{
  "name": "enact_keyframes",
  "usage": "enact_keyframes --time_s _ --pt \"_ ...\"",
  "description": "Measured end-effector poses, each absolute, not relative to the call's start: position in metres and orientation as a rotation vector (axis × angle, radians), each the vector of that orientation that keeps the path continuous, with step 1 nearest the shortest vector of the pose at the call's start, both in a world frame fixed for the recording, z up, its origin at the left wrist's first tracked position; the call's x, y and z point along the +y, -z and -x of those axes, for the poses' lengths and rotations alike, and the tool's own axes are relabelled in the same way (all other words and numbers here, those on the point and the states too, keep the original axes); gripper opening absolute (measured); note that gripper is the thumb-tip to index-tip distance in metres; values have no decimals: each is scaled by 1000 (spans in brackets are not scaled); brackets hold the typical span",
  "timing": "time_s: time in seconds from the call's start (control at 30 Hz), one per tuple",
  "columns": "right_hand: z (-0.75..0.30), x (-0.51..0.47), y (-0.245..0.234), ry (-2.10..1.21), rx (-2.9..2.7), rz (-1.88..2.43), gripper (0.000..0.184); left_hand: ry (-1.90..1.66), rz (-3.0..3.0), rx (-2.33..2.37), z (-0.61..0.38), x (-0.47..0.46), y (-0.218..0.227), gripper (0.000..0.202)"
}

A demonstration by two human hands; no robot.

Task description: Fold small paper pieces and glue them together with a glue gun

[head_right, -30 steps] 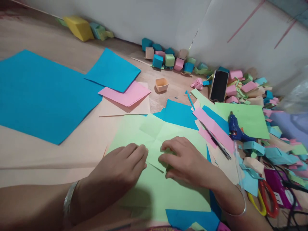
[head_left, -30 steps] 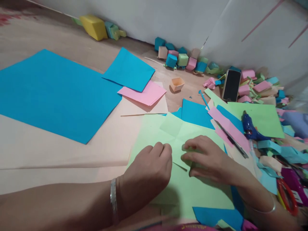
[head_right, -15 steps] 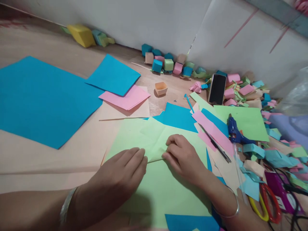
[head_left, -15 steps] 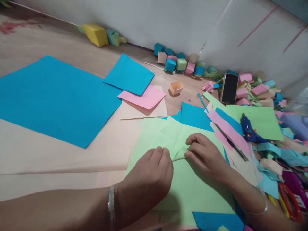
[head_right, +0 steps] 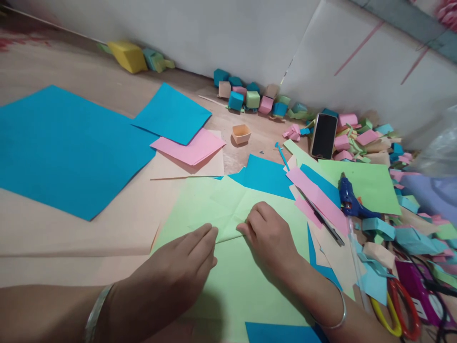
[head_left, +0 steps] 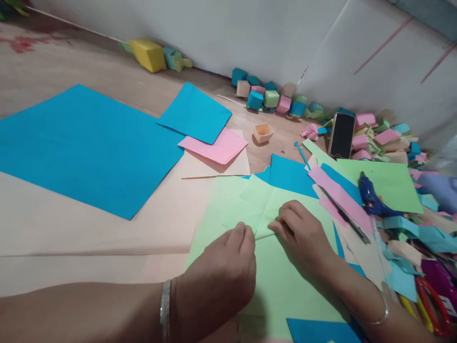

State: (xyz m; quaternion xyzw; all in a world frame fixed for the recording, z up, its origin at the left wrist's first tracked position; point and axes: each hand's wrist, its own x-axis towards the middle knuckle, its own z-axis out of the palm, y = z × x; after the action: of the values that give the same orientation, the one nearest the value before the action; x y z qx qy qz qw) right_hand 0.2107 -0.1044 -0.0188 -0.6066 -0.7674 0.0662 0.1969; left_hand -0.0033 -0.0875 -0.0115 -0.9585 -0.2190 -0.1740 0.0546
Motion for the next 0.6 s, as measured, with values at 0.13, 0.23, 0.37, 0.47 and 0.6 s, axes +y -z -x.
enact_keyframes --time_s 0.13,0.23,0.37,0.47,0.6 --pt "-210 -104 19 -166 -2154 1674 30 497 2923 -598 3 -88 11 19" --pt "-211 -103 18 -157 -2166 1677 30 503 2936 -544 4 -90 13 26" --pt "-210 -102 18 -175 -2168 1720 28 523 2971 -600 4 -89 17 35" --pt "-210 -102 18 -193 -2161 1748 28 487 2944 -508 3 -86 17 31" --pt "-210 -101 17 -188 -2173 1753 28 513 2916 -506 4 -83 12 18"
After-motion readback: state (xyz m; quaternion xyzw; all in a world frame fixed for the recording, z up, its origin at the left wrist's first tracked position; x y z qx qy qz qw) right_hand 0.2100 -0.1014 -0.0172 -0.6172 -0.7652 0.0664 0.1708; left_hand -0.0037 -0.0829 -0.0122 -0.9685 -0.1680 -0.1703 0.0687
